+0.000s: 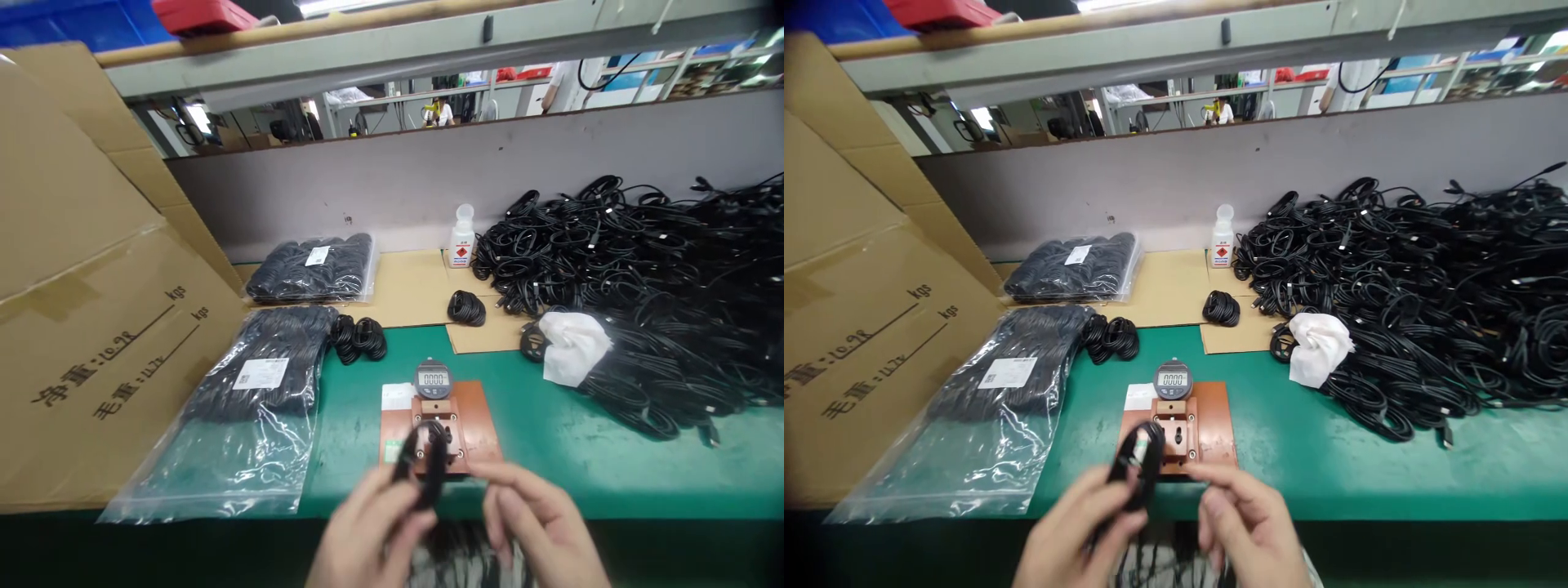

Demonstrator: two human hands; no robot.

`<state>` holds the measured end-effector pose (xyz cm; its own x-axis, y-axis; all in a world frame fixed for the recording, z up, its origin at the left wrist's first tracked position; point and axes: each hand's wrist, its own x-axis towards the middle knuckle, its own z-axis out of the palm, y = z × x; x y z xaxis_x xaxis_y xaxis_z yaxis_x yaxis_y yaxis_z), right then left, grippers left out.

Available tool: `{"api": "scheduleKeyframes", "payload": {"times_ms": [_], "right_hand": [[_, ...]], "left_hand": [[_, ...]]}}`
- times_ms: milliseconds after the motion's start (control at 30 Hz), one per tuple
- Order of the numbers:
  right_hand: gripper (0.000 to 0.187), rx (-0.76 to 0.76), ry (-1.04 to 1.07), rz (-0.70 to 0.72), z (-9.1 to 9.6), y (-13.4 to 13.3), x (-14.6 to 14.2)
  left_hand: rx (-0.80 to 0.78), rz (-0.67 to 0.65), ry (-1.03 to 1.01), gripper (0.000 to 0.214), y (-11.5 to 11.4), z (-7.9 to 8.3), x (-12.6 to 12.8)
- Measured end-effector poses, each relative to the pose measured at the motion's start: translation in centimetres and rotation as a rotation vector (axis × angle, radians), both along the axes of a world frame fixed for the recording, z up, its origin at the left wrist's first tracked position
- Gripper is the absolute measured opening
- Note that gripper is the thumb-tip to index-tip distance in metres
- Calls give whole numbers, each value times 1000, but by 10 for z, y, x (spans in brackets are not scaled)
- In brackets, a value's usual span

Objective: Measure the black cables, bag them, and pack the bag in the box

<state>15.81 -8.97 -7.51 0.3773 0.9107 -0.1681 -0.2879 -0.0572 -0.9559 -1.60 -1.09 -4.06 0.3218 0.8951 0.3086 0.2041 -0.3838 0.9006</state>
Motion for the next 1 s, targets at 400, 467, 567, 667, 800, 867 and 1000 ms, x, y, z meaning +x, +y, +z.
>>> {"api": "scheduleKeyframes", "payload": {"times_ms": [400, 467, 567, 667, 800, 867, 1000], "right_hand": [[29, 120, -572, -72, -17, 16, 44], [30, 84, -513, -94, -15, 15, 42], [37, 27, -381, -108, -10, 16, 42], [42, 1, -367, -59, 0, 26, 56], [38, 25, -826, 92, 19, 71, 91], [29, 3, -1068, 105, 26, 104, 106], [25, -45, -1244, 89, 28, 167, 122]], "left_hand": [[123, 133, 665, 26, 168, 29, 27], [105, 125, 685, 30, 163, 28, 27], [83, 132, 657, 35, 146, 28, 22], [52, 126, 579, 36, 120, 20, 13], [-107, 158, 311, 39, 81, -11, 0], [-176, 231, 200, 40, 65, -24, -6], [-231, 306, 87, 41, 52, -32, -11]]}}
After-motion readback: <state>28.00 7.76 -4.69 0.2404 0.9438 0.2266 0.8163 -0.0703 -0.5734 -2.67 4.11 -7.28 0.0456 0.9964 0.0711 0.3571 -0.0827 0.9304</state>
